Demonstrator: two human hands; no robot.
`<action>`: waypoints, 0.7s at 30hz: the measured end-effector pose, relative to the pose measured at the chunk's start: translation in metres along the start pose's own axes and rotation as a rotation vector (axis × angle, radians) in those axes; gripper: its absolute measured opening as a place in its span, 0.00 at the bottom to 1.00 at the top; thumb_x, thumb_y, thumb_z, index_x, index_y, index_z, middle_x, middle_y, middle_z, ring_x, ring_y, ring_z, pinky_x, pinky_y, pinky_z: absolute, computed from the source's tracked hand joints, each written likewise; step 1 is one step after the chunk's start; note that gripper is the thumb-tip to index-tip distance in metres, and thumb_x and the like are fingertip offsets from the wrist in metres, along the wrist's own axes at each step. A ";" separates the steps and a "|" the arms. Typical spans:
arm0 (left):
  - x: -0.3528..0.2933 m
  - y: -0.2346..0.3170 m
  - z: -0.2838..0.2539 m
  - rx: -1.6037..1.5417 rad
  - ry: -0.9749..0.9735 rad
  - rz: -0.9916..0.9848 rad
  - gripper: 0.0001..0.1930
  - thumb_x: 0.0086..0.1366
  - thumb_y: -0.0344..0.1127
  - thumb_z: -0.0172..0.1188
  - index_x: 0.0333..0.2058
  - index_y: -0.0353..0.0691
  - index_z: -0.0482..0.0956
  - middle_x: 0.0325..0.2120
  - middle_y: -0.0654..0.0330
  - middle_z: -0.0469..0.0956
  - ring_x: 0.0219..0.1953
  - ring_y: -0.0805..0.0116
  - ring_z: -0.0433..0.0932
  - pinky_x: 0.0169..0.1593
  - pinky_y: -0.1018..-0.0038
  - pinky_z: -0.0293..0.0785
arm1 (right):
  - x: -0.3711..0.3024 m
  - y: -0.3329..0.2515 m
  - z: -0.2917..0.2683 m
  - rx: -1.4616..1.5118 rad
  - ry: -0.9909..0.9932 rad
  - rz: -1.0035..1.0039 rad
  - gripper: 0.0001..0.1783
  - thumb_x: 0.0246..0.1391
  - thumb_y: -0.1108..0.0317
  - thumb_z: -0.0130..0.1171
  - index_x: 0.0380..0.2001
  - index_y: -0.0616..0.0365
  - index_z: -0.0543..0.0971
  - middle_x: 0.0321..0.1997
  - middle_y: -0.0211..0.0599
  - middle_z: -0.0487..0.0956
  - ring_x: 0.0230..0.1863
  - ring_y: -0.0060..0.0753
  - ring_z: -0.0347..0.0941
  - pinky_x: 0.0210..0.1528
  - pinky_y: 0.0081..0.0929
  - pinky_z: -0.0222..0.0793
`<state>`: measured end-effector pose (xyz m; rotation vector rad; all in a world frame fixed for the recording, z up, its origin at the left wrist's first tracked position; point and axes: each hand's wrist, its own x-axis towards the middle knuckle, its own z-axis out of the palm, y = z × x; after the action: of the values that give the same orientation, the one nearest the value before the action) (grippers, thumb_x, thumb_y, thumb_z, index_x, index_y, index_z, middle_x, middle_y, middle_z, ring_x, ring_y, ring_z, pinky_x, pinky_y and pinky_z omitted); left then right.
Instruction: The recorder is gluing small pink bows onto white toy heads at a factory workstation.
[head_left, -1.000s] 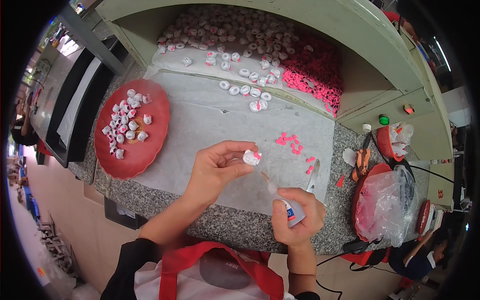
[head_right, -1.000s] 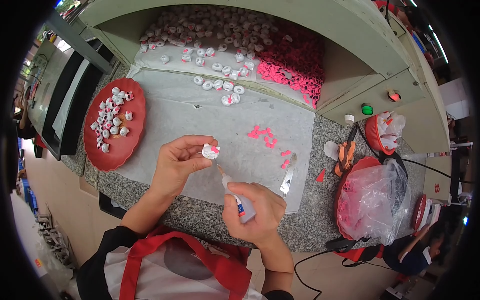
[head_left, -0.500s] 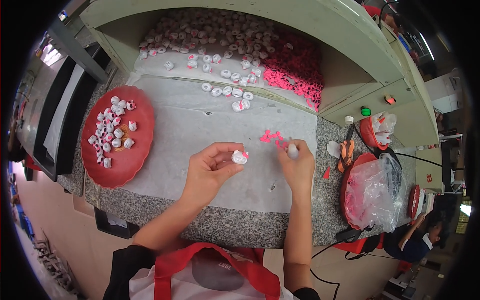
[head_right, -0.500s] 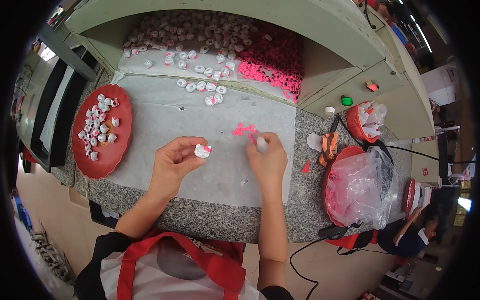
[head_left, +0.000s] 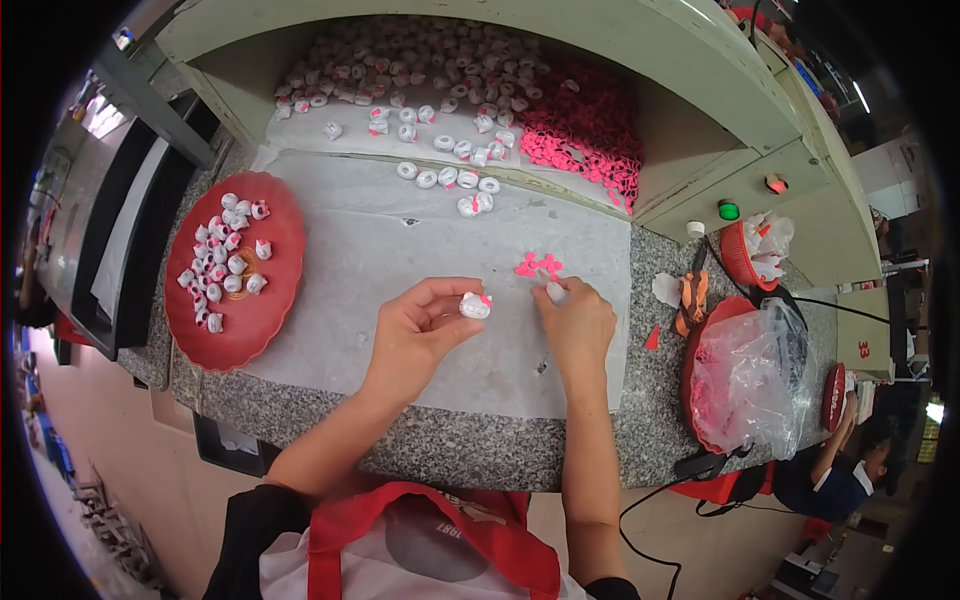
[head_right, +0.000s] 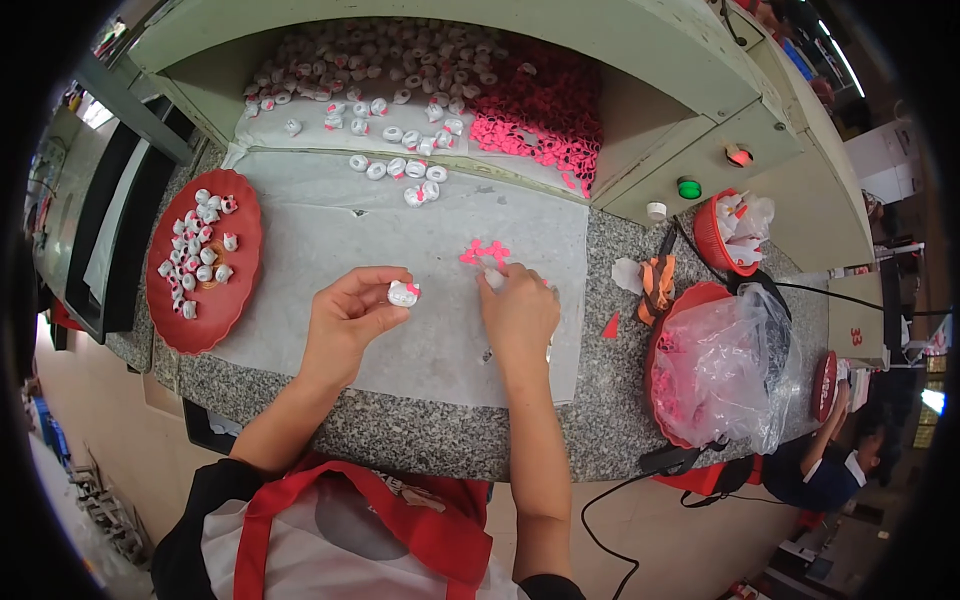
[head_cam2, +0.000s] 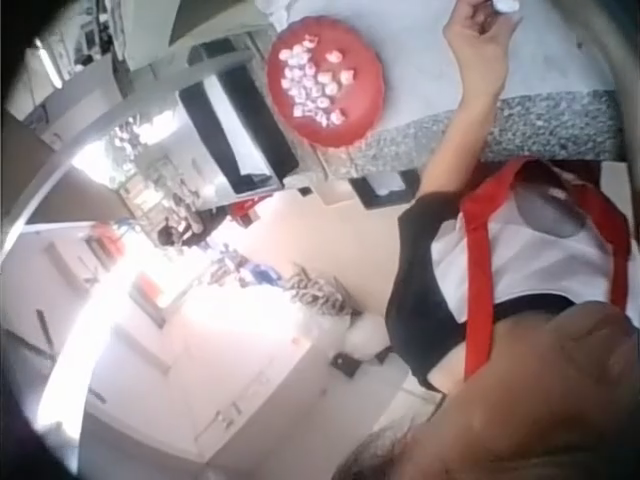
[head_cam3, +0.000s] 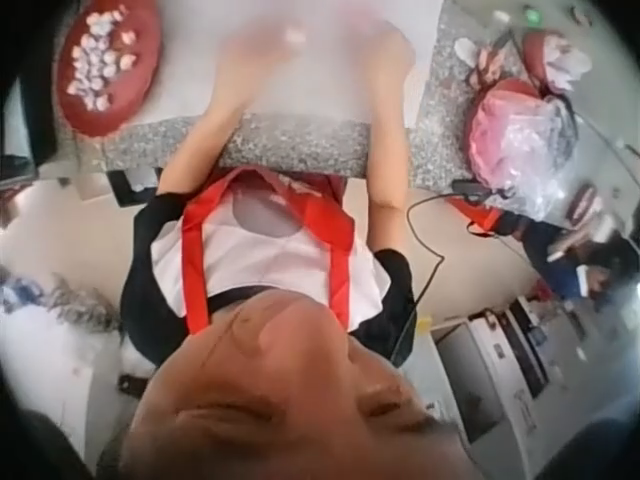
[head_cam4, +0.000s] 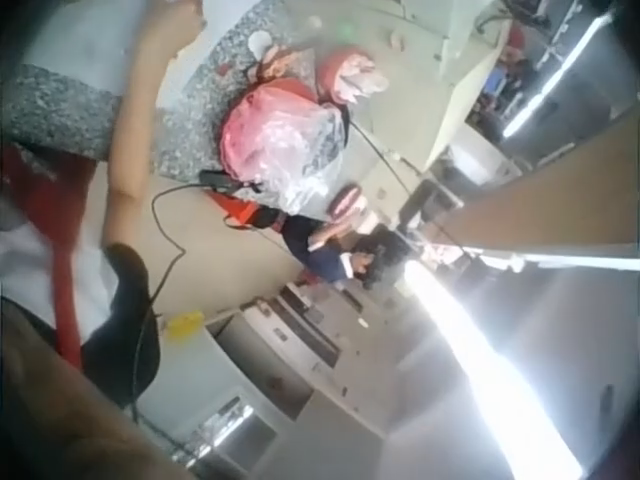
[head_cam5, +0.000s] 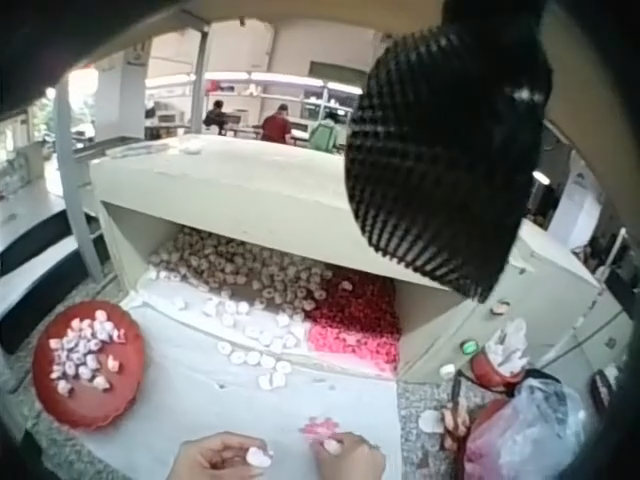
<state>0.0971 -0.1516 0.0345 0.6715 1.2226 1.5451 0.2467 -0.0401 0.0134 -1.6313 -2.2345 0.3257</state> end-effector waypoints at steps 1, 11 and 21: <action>0.000 -0.001 0.000 -0.005 0.003 0.005 0.16 0.50 0.17 0.55 0.41 0.32 0.71 0.35 0.60 0.75 0.37 0.76 0.73 0.41 0.81 0.69 | -0.001 0.000 0.002 -0.095 -0.012 -0.028 0.13 0.37 0.66 0.63 0.28 0.61 0.78 0.20 0.43 0.77 0.22 0.36 0.74 0.27 0.27 0.68; -0.002 -0.005 -0.002 0.035 0.011 0.047 0.16 0.52 0.18 0.55 0.41 0.32 0.70 0.34 0.60 0.75 0.37 0.77 0.73 0.40 0.83 0.69 | -0.018 -0.014 -0.041 1.006 -0.314 0.211 0.08 0.41 0.79 0.56 0.29 0.67 0.75 0.24 0.35 0.75 0.21 0.21 0.71 0.24 0.17 0.69; -0.006 -0.010 0.007 0.082 -0.036 0.257 0.16 0.52 0.13 0.50 0.41 0.31 0.69 0.42 0.55 0.67 0.45 0.69 0.70 0.47 0.76 0.71 | -0.039 -0.045 -0.032 1.281 -0.361 0.156 0.06 0.37 0.81 0.61 0.23 0.65 0.75 0.25 0.36 0.75 0.23 0.21 0.70 0.23 0.16 0.69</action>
<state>0.1089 -0.1553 0.0282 0.9360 1.2142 1.6911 0.2316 -0.0915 0.0535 -1.0004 -1.4017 1.7380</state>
